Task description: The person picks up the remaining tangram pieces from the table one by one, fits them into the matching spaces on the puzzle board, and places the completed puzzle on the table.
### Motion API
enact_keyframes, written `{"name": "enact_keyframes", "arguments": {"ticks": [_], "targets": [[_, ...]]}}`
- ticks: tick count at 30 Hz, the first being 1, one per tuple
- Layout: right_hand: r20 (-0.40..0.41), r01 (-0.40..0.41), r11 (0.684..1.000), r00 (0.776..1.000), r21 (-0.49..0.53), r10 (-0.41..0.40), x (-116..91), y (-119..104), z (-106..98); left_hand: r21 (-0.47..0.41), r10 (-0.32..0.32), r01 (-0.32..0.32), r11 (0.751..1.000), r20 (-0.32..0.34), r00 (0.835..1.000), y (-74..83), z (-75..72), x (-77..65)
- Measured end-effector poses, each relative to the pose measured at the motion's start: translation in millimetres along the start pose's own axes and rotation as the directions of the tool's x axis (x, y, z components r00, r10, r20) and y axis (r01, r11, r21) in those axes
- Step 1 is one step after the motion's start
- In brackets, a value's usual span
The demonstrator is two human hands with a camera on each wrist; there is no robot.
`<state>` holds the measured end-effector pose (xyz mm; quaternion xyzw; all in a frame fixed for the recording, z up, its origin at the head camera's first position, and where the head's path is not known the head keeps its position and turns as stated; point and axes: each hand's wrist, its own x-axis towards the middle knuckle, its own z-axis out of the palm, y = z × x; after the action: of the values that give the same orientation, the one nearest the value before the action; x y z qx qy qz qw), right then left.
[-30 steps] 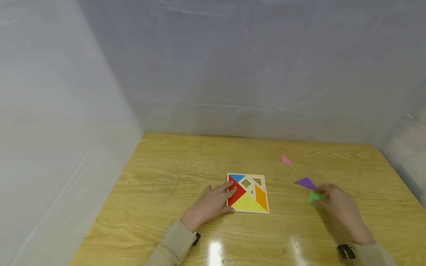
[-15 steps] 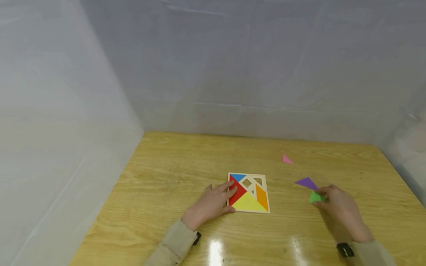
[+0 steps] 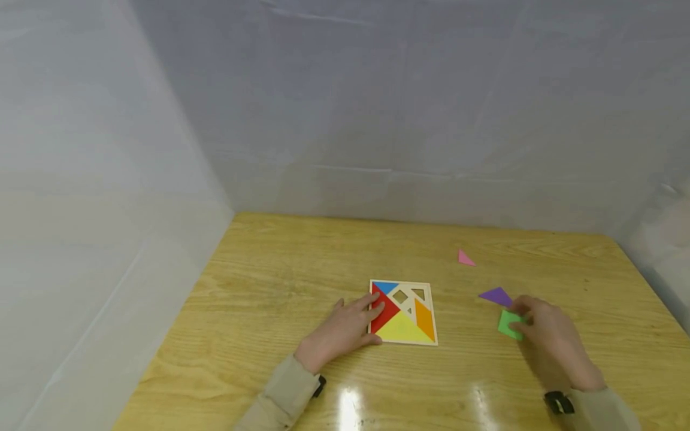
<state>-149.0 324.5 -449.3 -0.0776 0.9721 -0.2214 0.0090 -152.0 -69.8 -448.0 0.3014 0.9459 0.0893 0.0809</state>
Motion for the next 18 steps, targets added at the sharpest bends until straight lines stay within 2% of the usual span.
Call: {"name": "enact_keyframes", "arguments": {"ticks": [8, 12, 18], "targets": [[-0.001, 0.054, 0.998, 0.999, 0.039, -0.054, 4.0, -3.9, -0.8, 0.001, 0.0, 0.0, 1.0, -0.001, 1.0, -0.5, 0.4, 0.5], [0.013, 0.059, 0.994, 0.998, 0.087, -0.06, 5.2, -6.2, -0.2, 0.001, 0.0, 0.0, 1.0, -0.002, 1.0, -0.1, 0.1, 0.4], [-0.012, 0.052, 0.988, 0.999, 0.145, -0.051, 5.3, -9.4, 0.5, -0.005, -0.005, 0.005, 1.0, 0.005, 1.0, 0.6, -1.0, 0.1]]}}
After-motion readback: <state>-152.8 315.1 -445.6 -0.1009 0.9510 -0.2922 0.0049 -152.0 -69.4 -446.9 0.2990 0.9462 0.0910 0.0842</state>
